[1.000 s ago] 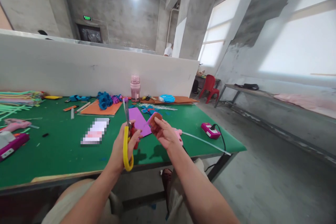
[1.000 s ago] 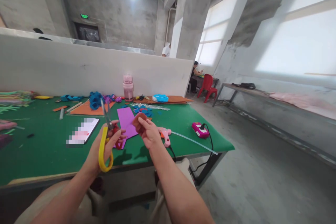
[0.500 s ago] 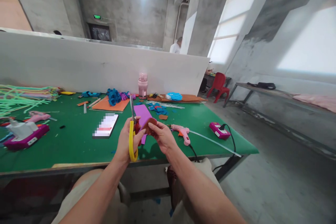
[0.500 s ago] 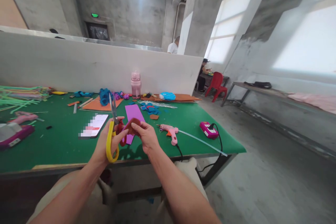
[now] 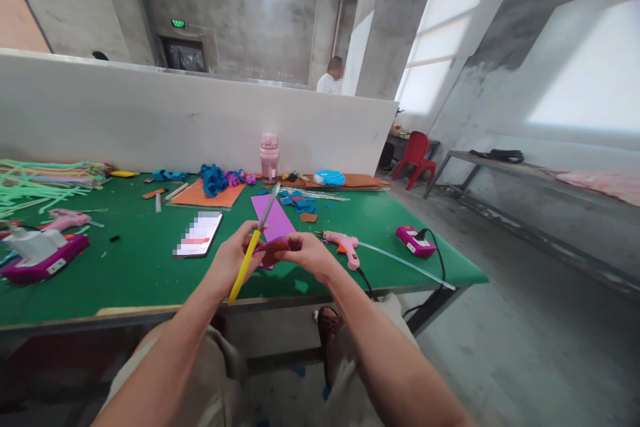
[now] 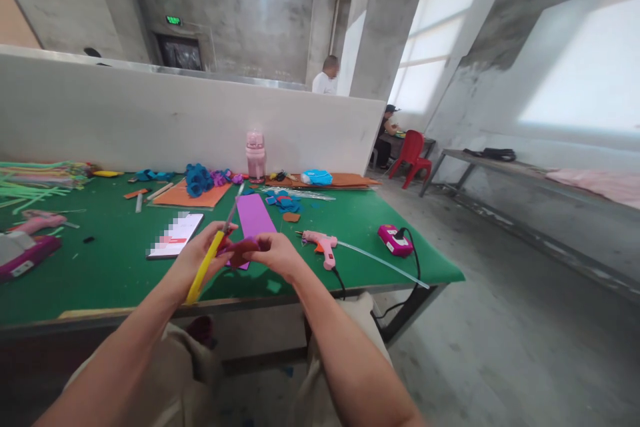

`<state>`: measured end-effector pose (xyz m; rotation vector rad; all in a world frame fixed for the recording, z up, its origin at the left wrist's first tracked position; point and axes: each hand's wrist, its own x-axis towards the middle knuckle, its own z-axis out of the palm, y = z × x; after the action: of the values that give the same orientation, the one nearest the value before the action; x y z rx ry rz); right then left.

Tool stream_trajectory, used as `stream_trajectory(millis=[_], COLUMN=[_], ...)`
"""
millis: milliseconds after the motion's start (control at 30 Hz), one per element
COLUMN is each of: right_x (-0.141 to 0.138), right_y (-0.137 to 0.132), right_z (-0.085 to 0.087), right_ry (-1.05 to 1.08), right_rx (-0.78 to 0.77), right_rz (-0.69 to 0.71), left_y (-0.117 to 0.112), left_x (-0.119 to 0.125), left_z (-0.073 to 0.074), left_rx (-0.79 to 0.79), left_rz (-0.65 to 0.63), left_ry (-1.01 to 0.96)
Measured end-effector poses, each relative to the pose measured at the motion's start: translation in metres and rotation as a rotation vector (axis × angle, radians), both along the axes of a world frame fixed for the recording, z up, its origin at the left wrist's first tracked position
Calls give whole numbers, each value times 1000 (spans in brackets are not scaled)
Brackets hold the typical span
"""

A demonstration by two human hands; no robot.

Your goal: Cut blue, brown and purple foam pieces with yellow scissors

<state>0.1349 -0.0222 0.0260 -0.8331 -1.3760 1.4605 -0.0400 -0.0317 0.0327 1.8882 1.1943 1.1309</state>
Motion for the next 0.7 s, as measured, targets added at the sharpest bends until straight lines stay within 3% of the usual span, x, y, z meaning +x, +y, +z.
stream_trajectory(millis=[133, 267, 367, 500, 700], right_x=[2, 0, 5, 20, 32], right_y=[-3, -3, 3, 17, 26], right_z=[-1, -4, -2, 3, 7], right_ry=[-30, -70, -98, 149, 413], right_rx=[-68, -115, -3, 65, 79], right_rz=[135, 182, -21, -326, -454], left_y=[1, -2, -2, 0, -17], left_x=[-6, -3, -1, -4, 5], left_z=[-4, -3, -5, -11, -5], left_rx=[-1, -16, 1, 14, 47], left_rz=[-111, -154, -89, -50, -60], left_ry=[169, 187, 114, 52, 393])
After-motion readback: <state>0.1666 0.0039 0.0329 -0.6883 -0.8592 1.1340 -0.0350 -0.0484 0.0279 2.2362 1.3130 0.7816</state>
